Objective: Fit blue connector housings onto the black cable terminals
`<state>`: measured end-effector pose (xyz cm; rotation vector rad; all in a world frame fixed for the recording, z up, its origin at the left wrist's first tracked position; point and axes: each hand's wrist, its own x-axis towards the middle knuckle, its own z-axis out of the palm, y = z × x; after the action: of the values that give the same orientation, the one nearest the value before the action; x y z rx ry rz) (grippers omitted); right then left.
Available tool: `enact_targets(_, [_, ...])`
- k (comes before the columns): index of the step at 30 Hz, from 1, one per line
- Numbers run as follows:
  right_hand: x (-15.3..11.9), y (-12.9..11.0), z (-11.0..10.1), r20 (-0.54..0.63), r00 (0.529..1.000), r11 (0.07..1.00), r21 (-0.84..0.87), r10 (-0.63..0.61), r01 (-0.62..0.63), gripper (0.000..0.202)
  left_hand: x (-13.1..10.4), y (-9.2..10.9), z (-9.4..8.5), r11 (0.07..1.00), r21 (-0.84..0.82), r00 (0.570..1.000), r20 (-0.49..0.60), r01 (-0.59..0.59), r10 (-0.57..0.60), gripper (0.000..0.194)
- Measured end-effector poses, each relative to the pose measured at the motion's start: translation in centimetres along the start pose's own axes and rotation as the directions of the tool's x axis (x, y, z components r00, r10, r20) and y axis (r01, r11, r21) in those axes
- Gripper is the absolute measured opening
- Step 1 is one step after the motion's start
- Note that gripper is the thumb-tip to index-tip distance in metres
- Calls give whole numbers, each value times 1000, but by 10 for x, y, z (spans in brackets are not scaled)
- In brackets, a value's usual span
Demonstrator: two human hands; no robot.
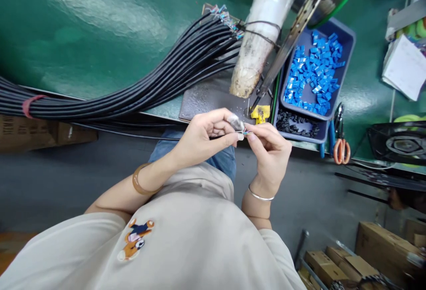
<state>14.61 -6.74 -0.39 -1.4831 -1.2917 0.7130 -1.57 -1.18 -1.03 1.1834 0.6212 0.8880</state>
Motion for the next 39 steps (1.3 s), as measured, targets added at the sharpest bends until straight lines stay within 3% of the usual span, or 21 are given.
enact_targets(4, [-5, -15, 1, -271, 959, 983, -182, -87, 38, 12, 0, 1, 2, 999, -11, 999, -2, 40, -40, 13])
enact_targets(6, [-7, -26, -2, -394, 889, 951, -285, -233, 122, 7, 1, 1, 1, 999, -2, 999, 27, 48, -48, 6])
enact_targets(8, [-8, -34, -12, -491, 785, 900, -394, -377, 186, 4, 1, 0, 0, 999, -4, 998, 41, 55, -54, 8])
enact_targets(10, [-7, -35, -31, -527, 729, 845, -518, -437, 132, 6, 1, 0, -1, 998, 12, 998, 40, 54, -54, 5])
enact_targets(11, [-5, -33, -44, -494, 763, 804, -592, -417, 57, 10, 0, 0, -1, 998, 41, 998, 37, 48, -49, 5])
enact_targets(12, [-3, -28, -57, -411, 829, 737, -675, -380, 4, 14, -1, 0, 0, 995, 91, 999, 32, 30, -33, 5])
enact_targets(13, [0, -23, -70, -344, 889, 668, -742, -304, -59, 16, -2, 1, 1, 986, 167, 1000, 30, -3, -2, 5])
enact_targets(15, [8, -9, -94, -209, 966, 553, -828, -151, -93, 18, -6, 4, 6, 918, 376, 992, 59, -127, 113, 9])
enact_targets(18, [22, 9, -112, -153, 987, 488, -867, -56, -106, 19, -13, 10, 18, 633, 684, 928, 200, -363, 316, 15])
enact_targets(20, [32, 16, -112, -130, 991, 499, -862, -42, -92, 17, -16, 11, 24, 429, 786, 879, 292, -446, 378, 18])
enact_targets(21, [36, 18, -111, -118, 992, 509, -857, -45, -79, 15, -16, 11, 26, 381, 799, 866, 321, -465, 384, 20])
enact_targets(22, [40, 20, -108, -103, 994, 519, -853, -49, -63, 14, -15, 10, 26, 393, 788, 865, 333, -474, 375, 21])
enact_targets(24, [47, 23, -105, -71, 996, 529, -848, -56, -30, 13, -11, 6, 23, 577, 691, 899, 295, -435, 324, 16])
enact_targets(26, [51, 26, -103, -45, 998, 521, -853, -50, -12, 12, -5, 3, 16, 828, 495, 964, 176, -263, 201, 9])
enact_targets(28, [53, 28, -101, -36, 998, 509, -860, -42, -10, 9, 0, 1, 7, 963, 267, 999, 35, -33, 24, 10])
enact_targets(31, [50, 24, -94, -122, 990, 573, -817, -72, -59, 5, 5, 1, -2, 992, 53, 990, -78, 118, -113, 10])
enact_targets(33, [42, 14, -82, -262, 959, 717, -689, -113, -104, 6, 6, 2, -3, 993, 8, 988, -99, 120, -118, 9])
enact_targets(35, [31, 0, -66, -385, 911, 877, -476, -150, -57, 9, 6, 2, -1, 994, 4, 989, -103, 108, -107, 9])
enact_targets(37, [18, -13, -46, -382, 911, 950, -309, -159, 36, 9, 5, 2, 2, 996, 29, 992, -97, 86, -82, 9])
enact_targets(39, [7, -22, -27, -277, 948, 976, -187, -158, 108, 8, 3, 1, 5, 996, 70, 995, -88, 55, -49, 11])
